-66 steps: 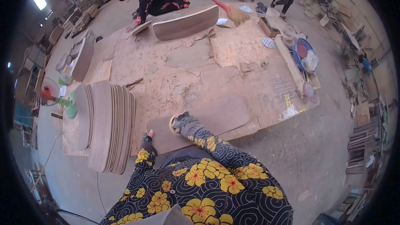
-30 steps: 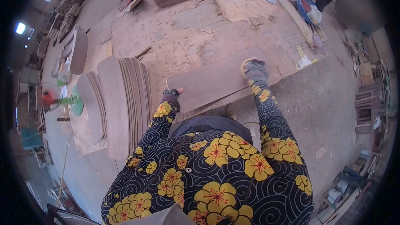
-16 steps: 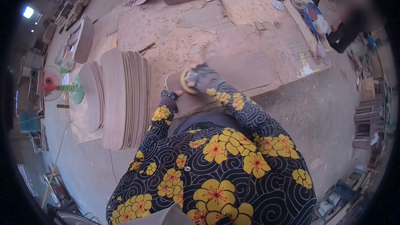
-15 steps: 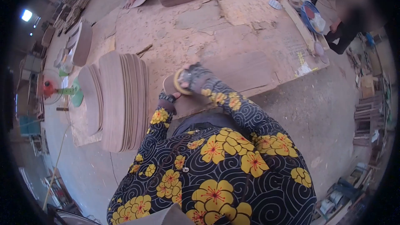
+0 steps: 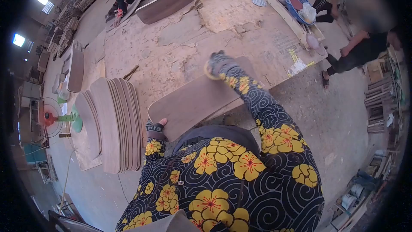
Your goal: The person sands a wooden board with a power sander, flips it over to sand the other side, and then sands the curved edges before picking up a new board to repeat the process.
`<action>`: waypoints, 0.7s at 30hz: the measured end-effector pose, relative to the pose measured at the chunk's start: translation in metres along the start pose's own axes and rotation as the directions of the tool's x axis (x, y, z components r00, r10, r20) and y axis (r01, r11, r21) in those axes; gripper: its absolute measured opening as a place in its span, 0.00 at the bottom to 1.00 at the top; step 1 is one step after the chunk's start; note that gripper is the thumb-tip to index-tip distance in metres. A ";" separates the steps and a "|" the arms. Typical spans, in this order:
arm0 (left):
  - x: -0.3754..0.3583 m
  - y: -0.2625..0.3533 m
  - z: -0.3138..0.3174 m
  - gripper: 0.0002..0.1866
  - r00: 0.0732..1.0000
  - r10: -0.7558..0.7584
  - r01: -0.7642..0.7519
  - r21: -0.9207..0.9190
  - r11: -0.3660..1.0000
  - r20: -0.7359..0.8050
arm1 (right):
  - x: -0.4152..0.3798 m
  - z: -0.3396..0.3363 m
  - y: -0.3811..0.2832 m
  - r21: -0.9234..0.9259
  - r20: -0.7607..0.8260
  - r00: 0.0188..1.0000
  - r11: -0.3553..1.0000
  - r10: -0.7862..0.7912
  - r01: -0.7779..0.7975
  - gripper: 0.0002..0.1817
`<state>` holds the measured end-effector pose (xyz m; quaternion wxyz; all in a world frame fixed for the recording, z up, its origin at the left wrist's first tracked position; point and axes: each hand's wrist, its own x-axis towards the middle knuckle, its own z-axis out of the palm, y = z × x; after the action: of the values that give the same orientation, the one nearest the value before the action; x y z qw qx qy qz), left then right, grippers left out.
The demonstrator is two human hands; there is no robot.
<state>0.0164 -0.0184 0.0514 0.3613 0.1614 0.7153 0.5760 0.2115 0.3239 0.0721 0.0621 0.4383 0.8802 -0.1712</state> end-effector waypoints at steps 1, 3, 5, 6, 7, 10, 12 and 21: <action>0.000 -0.001 0.001 0.29 1.000 0.013 -0.013 -0.014 1.000 -0.007 | -0.006 -0.018 0.015 -0.046 0.018 0.998 0.997 0.057 -0.056 0.30; 0.000 0.003 0.003 0.29 1.000 0.027 -0.027 -0.011 1.000 -0.016 | 0.017 0.000 0.073 -0.153 -0.039 0.997 0.986 0.063 -0.068 0.29; 0.004 0.007 0.004 0.29 1.000 0.027 -0.027 -0.012 1.000 -0.013 | 0.013 -0.018 0.099 -0.110 -0.072 0.975 0.970 0.209 -0.216 0.28; 0.007 0.008 0.004 0.29 1.000 0.010 -0.010 -0.002 1.000 -0.017 | 0.009 -0.026 0.109 -0.086 -0.089 0.955 0.953 0.283 -0.290 0.28; 0.009 0.008 0.005 0.29 1.000 -0.006 0.006 0.008 1.000 -0.022 | 0.006 -0.026 0.121 -0.148 -0.055 0.973 0.962 0.225 -0.231 0.26; 0.024 -0.006 -0.003 0.30 0.997 -0.059 0.061 0.041 0.997 -0.049 | -0.009 -0.022 0.153 -0.314 0.068 0.996 0.949 0.065 -0.041 0.23; 0.033 -0.015 -0.008 0.29 0.997 -0.060 0.061 0.032 0.998 -0.053 | -0.028 -0.015 0.167 -0.368 0.114 0.993 0.929 -0.002 0.044 0.23; 0.066 -0.026 -0.012 0.32 0.975 -0.195 0.207 0.107 0.973 -0.108 | -0.161 0.039 0.175 -0.336 0.161 0.987 0.940 0.004 0.051 0.25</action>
<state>-0.0321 0.0087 0.0061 0.3725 0.0808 0.7773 0.5006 0.4464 0.2861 0.0342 0.2046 0.3955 0.8939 -0.0521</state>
